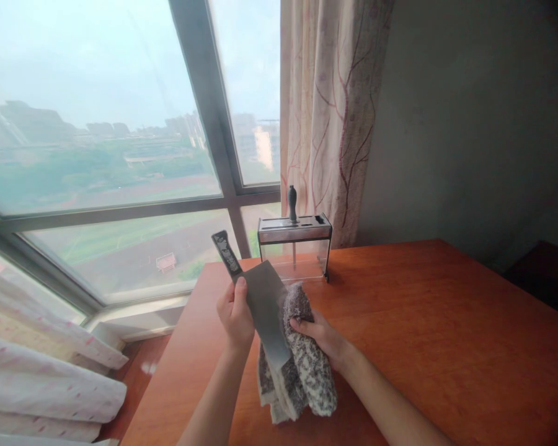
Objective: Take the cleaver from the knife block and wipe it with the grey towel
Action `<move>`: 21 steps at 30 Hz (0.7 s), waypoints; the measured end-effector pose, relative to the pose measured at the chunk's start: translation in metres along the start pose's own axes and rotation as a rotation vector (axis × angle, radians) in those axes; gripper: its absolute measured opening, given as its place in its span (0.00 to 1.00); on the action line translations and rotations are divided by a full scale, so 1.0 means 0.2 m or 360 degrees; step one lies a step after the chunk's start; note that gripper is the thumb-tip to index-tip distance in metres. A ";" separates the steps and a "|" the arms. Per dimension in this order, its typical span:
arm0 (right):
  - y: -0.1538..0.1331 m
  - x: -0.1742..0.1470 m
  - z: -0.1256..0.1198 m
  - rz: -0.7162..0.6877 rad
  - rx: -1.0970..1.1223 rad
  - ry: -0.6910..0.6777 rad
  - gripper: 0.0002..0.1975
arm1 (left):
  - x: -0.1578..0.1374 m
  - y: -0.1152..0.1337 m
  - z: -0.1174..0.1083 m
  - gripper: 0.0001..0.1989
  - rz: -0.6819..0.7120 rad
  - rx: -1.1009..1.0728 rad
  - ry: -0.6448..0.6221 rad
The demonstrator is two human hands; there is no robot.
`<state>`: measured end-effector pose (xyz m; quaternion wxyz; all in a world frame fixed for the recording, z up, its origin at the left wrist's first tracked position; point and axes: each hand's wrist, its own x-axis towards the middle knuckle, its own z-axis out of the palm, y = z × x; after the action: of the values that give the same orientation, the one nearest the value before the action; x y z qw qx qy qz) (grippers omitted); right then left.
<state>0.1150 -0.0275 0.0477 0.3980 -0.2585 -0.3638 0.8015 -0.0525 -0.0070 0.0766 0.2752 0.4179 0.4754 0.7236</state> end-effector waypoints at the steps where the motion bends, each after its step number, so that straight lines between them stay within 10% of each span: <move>1: 0.00 0.00 0.00 -0.0002 0.0007 0.0015 0.15 | 0.01 0.00 0.00 0.15 0.0028 0.0004 0.0063; 10: 0.03 0.03 0.00 -0.0269 0.0118 0.0320 0.16 | 0.03 0.00 0.02 0.16 0.0133 0.0076 0.0388; 21: -0.18 0.00 -0.14 -0.0635 0.0265 0.0597 0.24 | -0.04 -0.03 0.06 0.19 -0.0268 0.0051 -0.0744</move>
<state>0.1502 -0.0015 0.0584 0.6279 -0.2919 -0.2603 0.6728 -0.0380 -0.0063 0.0706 0.4302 0.5372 0.4434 0.5741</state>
